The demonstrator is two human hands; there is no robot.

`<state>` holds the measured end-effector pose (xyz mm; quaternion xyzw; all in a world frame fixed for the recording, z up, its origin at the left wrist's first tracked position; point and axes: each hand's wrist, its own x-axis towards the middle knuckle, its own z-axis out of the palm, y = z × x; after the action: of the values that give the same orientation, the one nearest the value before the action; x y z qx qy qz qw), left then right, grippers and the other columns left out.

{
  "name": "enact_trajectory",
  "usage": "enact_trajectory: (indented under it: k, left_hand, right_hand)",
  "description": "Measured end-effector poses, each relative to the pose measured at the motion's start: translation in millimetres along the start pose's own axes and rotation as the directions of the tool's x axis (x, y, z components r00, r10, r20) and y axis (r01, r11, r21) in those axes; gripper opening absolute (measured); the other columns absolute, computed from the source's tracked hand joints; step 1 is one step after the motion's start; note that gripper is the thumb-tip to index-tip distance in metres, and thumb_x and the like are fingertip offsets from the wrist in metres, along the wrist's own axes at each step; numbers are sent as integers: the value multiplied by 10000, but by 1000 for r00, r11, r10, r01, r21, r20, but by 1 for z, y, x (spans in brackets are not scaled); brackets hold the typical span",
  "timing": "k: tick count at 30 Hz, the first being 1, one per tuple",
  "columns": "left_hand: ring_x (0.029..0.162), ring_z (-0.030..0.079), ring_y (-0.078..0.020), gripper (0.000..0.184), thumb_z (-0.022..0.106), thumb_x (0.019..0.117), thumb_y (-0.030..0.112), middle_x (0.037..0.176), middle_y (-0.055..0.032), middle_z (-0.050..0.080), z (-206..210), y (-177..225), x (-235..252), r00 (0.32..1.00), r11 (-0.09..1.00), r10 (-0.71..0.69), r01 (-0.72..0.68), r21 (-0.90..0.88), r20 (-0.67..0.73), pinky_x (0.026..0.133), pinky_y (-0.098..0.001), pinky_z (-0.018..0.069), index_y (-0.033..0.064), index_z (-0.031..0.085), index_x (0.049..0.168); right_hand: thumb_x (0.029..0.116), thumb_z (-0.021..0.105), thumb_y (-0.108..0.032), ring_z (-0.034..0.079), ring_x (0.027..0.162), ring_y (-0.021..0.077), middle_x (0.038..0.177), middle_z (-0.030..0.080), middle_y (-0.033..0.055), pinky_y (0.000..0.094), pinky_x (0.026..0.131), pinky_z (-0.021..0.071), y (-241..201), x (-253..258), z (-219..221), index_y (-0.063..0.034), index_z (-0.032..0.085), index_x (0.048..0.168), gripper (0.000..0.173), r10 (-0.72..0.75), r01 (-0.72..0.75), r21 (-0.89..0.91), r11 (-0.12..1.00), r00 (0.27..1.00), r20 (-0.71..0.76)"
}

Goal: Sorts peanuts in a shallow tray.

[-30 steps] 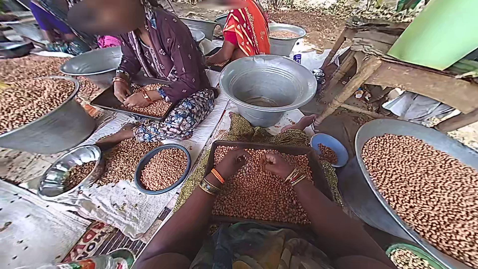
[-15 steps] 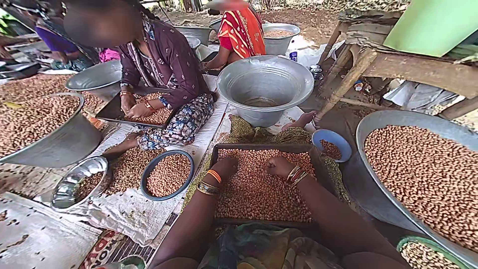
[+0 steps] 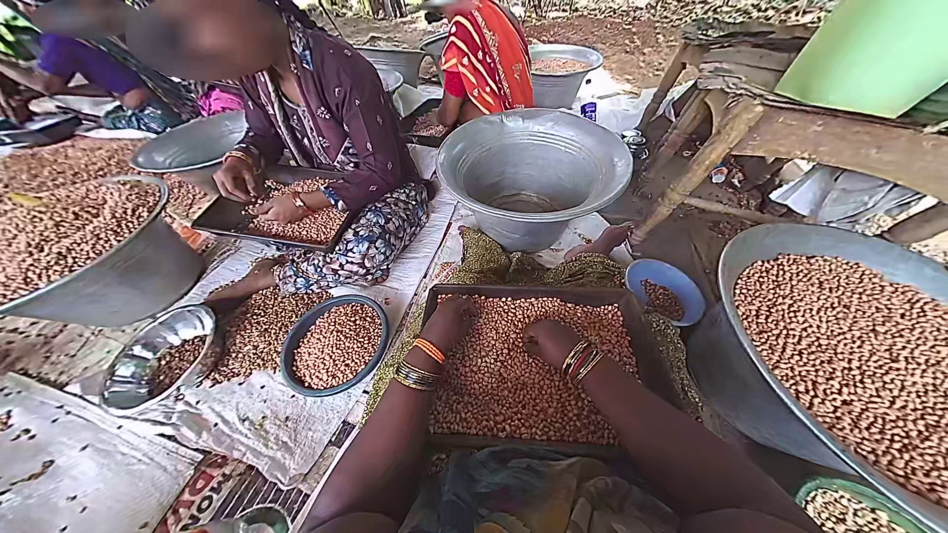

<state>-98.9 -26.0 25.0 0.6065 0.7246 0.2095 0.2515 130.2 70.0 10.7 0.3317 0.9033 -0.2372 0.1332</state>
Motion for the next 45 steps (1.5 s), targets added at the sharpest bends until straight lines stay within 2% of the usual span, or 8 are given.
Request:
enact_trajectory:
  k: [7, 11, 14, 21, 27, 37, 42, 45]
  left_hand:
    - [1160, 649, -367, 248, 640, 1001, 158, 1180, -219, 694, 1, 8, -1, 987, 989, -115, 103, 104, 113, 1049, -576, 472, -21, 698, 1164]
    - [1257, 607, -365, 261, 633, 994, 132, 1279, -221, 660, 0, 6, 3, 986, 983, -129, 113, 144, 105, 1100, -559, 452, -12, 692, 1203]
    - [1212, 637, -341, 246, 636, 1000, 116, 1240, -212, 683, 3, 6, 1, 983, 995, -56, 40, 92, 174, 1092, -531, 463, -20, 705, 1193]
    - [1332, 569, -345, 289, 528, 1023, 90, 1370, -191, 628, 0, 15, -2, 976, 951, -213, 196, 240, 47, 1118, -552, 446, 25, 681, 1259]
    - [1301, 580, -429, 312, 559, 1018, 110, 1362, -262, 611, -8, 12, -3, 937, 909, -338, 301, 289, 85, 1061, -623, 466, -36, 638, 1283]
    - [1257, 605, -456, 316, 570, 1003, 140, 1352, -272, 616, 2, 27, -6, 876, 829, -440, 312, 464, 197, 986, -664, 498, -51, 649, 1243]
    - [1252, 604, -467, 341, 600, 997, 178, 1336, -283, 620, 2, 23, -4, 881, 849, -421, 299, 435, 216, 987, -680, 490, -62, 647, 1235]
    - [1203, 638, -376, 327, 571, 1033, 171, 1264, -261, 653, -2, 6, -2, 948, 954, -294, 282, 102, 126, 1049, -571, 483, -67, 641, 1245]
  right_hand:
    - [1010, 555, -90, 531, 619, 63, 866, 614, 41, 241, 584, 467, 2, -3, 4, 0, 571, 1103, 130, -11, 140, 770, 623, 985, -171]
    - [1066, 470, -124, 690, 1094, 330, 1238, 692, 207, 515, 979, 529, -39, -2, 15, -62, 596, 1402, 364, -254, 260, 267, 928, 965, -60]
    - [1091, 458, -203, 671, 1140, 436, 1226, 689, 229, 644, 938, 518, -51, -5, 13, -128, 594, 1403, 349, -150, 151, -25, 988, 988, 47]
    - [1008, 577, -156, 667, 1143, 450, 1238, 678, 246, 639, 913, 532, -25, -11, -6, -64, 582, 1373, 376, 217, -218, 10, 976, 971, -102]
    - [1073, 484, -188, 675, 1147, 426, 1243, 695, 223, 626, 952, 520, -56, 4, 6, -171, 564, 1470, 405, -65, 67, 20, 998, 993, -103]
    - [1021, 615, -207, 616, 811, 214, 920, 661, 144, 401, 810, 511, -15, 13, 8, 32, 652, 1175, 287, 105, 64, 506, 860, 949, -298]
    - [1004, 581, -154, 687, 982, 344, 1064, 707, 199, 536, 910, 533, -22, 3, 4, -43, 643, 1317, 338, -62, 96, 211, 973, 985, -161]
    - [1012, 603, -186, 666, 1146, 421, 1212, 695, 233, 631, 971, 504, -25, 6, 9, -70, 643, 1335, 345, -102, 105, 43, 993, 992, -80]
